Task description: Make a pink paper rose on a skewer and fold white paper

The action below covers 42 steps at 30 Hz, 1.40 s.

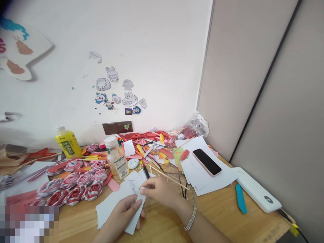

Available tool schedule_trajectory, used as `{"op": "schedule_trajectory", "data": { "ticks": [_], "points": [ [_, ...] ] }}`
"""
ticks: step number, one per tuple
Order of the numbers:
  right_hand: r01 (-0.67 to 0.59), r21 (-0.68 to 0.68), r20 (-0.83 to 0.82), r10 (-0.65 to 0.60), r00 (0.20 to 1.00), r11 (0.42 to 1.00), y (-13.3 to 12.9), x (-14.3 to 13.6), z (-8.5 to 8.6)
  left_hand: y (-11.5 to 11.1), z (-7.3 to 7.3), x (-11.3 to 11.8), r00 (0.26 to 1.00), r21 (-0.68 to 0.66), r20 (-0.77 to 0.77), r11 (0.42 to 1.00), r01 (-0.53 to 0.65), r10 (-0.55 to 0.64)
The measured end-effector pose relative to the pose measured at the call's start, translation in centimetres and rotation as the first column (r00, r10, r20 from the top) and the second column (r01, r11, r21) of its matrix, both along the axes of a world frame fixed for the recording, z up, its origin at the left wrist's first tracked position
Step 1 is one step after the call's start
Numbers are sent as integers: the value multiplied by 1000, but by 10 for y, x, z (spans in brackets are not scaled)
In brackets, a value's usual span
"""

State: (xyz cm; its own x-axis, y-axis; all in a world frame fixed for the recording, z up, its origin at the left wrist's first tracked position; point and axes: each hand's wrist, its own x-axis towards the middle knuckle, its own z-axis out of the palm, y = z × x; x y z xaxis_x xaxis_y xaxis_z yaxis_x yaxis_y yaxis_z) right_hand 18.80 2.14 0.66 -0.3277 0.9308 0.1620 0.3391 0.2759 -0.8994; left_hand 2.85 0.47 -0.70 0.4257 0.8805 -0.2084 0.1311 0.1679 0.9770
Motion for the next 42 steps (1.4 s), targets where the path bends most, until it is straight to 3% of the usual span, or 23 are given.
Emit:
{"op": "schedule_trajectory", "data": {
  "ticks": [8, 16, 29, 33, 38, 42],
  "points": [
    [27, -196, -75, -42, 996, 980, 5, 3, -11, -2, 6, 1, 999, 47, -22, 999, -25, 26],
    [-52, -234, -118, 25, 993, 971, 4, 1, -11, 2, -6, 1, 999, 65, -12, 997, -50, 50],
    [29, -130, -173, -51, 984, 991, 10, -11, -26, 8, -15, 0, 998, 54, 23, 997, -62, 61],
    [86, -20, -89, -87, 992, 996, 10, -9, -27, 8, -19, 3, 996, 54, 15, 995, -87, 86],
    [17, 88, 39, -21, 999, 996, 8, -14, -31, 10, -21, 3, 997, 68, 18, 995, -75, 74],
    [45, 170, 118, -66, 991, 984, 8, -21, -34, 12, -21, 0, 999, 65, 19, 998, -28, 27]
  ]
}}
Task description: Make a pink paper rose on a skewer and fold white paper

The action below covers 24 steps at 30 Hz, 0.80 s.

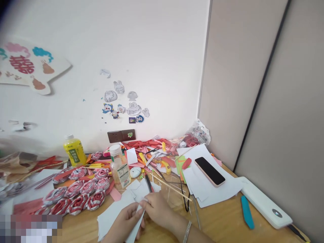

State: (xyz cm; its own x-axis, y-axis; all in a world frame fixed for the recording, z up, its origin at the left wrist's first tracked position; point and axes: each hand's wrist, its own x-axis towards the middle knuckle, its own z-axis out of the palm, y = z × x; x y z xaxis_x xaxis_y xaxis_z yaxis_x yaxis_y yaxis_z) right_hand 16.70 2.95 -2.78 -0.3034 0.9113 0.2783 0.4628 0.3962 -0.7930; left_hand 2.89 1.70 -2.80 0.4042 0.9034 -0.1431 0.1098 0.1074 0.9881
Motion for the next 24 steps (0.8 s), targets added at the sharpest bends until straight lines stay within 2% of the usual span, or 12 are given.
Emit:
{"op": "schedule_trajectory", "data": {
  "ticks": [8, 11, 16, 24],
  "points": [
    [56, 128, 49, -63, 997, 990, 3, -7, -9, 15, -5, -11, 994, 65, -59, 993, 95, -91],
    [138, 125, -32, -135, 990, 983, 6, -6, -9, 17, -10, -15, 987, -6, -91, 991, 132, -132],
    [173, 138, -74, -164, 984, 975, 10, -1, -5, 13, -12, -16, 987, -92, -92, 988, 125, -134],
    [229, 152, -141, -208, 968, 961, 16, 5, -4, 21, -14, -16, 987, -103, -98, 988, 114, -124]
  ]
}}
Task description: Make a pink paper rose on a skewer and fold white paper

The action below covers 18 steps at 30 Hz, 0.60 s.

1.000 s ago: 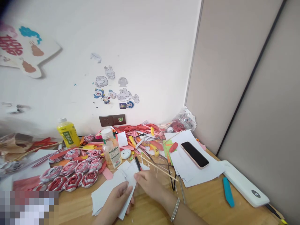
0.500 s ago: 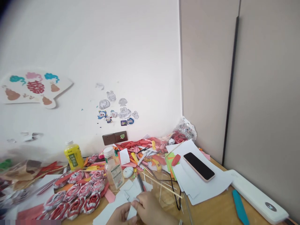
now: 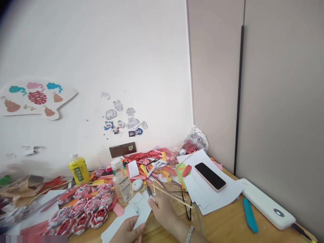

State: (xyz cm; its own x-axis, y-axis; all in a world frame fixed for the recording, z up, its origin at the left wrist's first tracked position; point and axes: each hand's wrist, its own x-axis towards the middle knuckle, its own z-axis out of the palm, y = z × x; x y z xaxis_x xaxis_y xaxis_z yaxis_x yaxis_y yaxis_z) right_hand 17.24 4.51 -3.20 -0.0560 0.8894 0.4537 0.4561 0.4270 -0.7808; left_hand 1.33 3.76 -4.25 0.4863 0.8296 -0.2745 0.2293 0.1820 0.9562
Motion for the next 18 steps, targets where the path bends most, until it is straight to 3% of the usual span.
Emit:
{"op": "schedule_trajectory", "data": {
  "ticks": [6, 14, 18],
  "points": [
    [18, -12, -68, -19, 998, 1000, -2, 2, 6, 2, 0, -2, 998, -47, 48, 998, 30, -28],
    [-124, -105, -115, 112, 987, 987, -7, 2, 9, -15, 18, -5, 966, -81, 259, 996, 49, -26],
    [-166, -123, -133, 149, 980, 978, -6, 0, 6, -12, 16, -7, 963, -124, 259, 987, 105, -70]
  ]
}}
